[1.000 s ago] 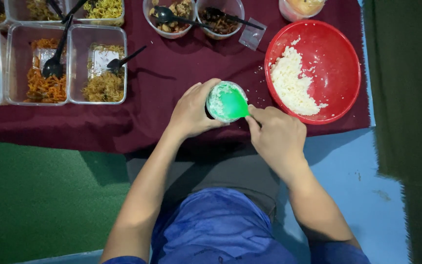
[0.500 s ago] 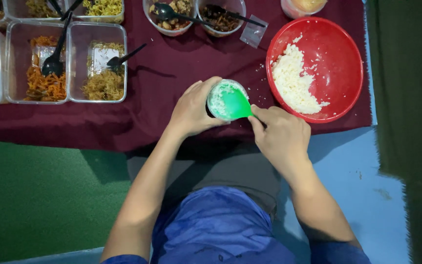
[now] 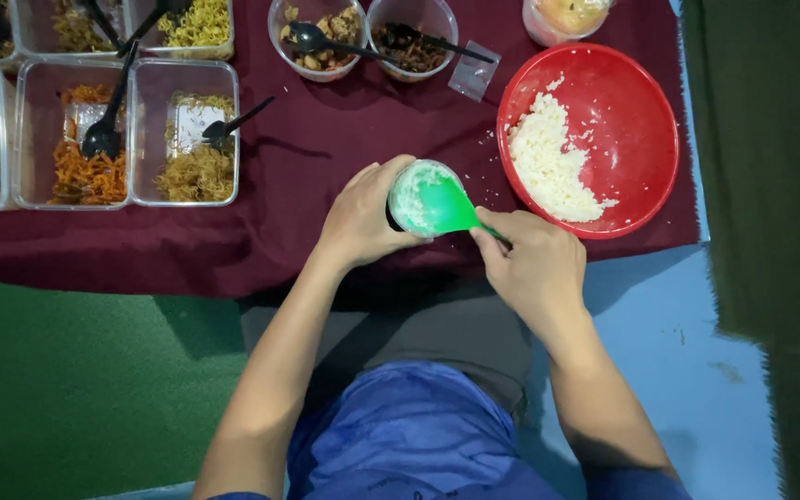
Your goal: Mixing ingredients in a cup and portioning various toppings into a small plastic bag
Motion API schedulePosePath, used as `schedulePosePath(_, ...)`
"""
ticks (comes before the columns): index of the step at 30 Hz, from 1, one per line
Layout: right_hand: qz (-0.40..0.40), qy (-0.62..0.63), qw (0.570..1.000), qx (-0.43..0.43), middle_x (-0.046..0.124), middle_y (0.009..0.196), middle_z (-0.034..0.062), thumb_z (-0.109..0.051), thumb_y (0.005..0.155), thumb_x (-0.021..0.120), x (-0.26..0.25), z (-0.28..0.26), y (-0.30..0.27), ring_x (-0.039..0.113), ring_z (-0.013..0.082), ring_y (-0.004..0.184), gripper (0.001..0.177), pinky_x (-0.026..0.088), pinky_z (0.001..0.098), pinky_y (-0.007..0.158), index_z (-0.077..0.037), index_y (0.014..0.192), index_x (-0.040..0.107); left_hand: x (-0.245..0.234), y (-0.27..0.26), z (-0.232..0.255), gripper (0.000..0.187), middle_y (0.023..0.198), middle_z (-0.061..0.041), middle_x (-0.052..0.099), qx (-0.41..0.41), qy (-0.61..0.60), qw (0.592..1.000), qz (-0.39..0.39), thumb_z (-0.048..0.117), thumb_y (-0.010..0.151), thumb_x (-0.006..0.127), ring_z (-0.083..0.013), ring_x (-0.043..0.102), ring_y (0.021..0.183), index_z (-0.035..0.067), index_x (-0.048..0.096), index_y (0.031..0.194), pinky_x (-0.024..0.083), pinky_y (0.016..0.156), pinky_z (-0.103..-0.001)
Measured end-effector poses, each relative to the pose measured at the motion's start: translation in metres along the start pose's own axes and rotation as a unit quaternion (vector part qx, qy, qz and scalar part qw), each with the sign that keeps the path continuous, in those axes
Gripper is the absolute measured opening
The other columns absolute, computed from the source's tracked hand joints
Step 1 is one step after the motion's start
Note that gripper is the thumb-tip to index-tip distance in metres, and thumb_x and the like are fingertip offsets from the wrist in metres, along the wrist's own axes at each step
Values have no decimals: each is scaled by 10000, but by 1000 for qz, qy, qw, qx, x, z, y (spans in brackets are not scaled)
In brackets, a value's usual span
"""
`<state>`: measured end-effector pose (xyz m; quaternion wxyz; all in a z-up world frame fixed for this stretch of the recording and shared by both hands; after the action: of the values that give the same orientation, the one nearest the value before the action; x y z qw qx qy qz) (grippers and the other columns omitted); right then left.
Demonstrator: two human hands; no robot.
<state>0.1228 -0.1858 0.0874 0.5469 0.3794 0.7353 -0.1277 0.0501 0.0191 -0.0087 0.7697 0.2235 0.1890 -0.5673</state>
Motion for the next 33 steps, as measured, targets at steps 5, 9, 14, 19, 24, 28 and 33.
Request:
schedulePosePath(5,-28,10,999,26,718,762,37,-281,892,781,2,0,3,722,330,755,165,576,462,631,-286,1048,831,0,-2,-3,1075,1372,-163,641,4,3,1000,6,400,581,989,-313,564,1352,93,474,1474,285,1259,-486)
schedulePosePath(9,-11,22,999,45,700,730,5,-294,916,796,3,3,2,729,261,743,175,580,399,638,-302,1089,825,0,-2,0,1089,1373,-169,639,-10,-5,1000,-3,406,571,987,-314,559,1360,92,471,1477,269,1273,-473)
schedulePosePath(14,-45,11,997,62,732,769,34,-295,910,775,4,4,2,733,308,775,175,584,461,657,-299,1077,829,0,-2,0,1073,1368,-171,642,-7,-7,1000,-4,438,590,981,-319,562,1354,88,478,1470,274,1264,-486)
schedulePosePath(19,-45,52,995,68,754,832,30,-286,916,765,7,2,3,741,290,830,194,584,428,688,-307,1100,826,-1,-1,-1,1066,1363,-158,644,-11,-10,1000,-6,450,587,980,-315,562,1354,100,481,1463,268,1269,-481)
schedulePosePath(24,12,59,998,24,773,893,59,-255,947,774,11,6,2,738,337,873,200,591,437,704,-261,1141,826,1,-2,-6,1071,1381,-153,640,3,-8,1000,8,477,593,970,-309,561,1359,109,478,1471,272,1265,-485)
schedulePosePath(28,-75,46,992,87,784,913,49,-267,953,720,14,9,-1,735,338,912,189,583,478,792,-292,1110,822,1,-3,-1,1061,1350,-176,652,15,2,1000,12,401,588,988,-333,582,1328,87,479,1464,296,1248,-499)
schedulePosePath(33,18,75,996,54,790,970,60,-163,957,778,-3,18,-2,731,346,979,153,569,464,839,-218,1093,820,-3,-3,2,1081,1376,-164,642,14,4,1000,16,347,573,997,-320,575,1343,97,467,1481,293,1255,-493)
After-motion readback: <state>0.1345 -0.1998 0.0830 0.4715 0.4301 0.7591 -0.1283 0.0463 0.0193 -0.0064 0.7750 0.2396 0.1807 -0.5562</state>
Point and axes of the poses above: each hand's wrist, its own y-axis towards the middle knuckle, its own x-axis out of the palm, z = x × y, the point moved 5 cm from there along y, towards the middle knuckle
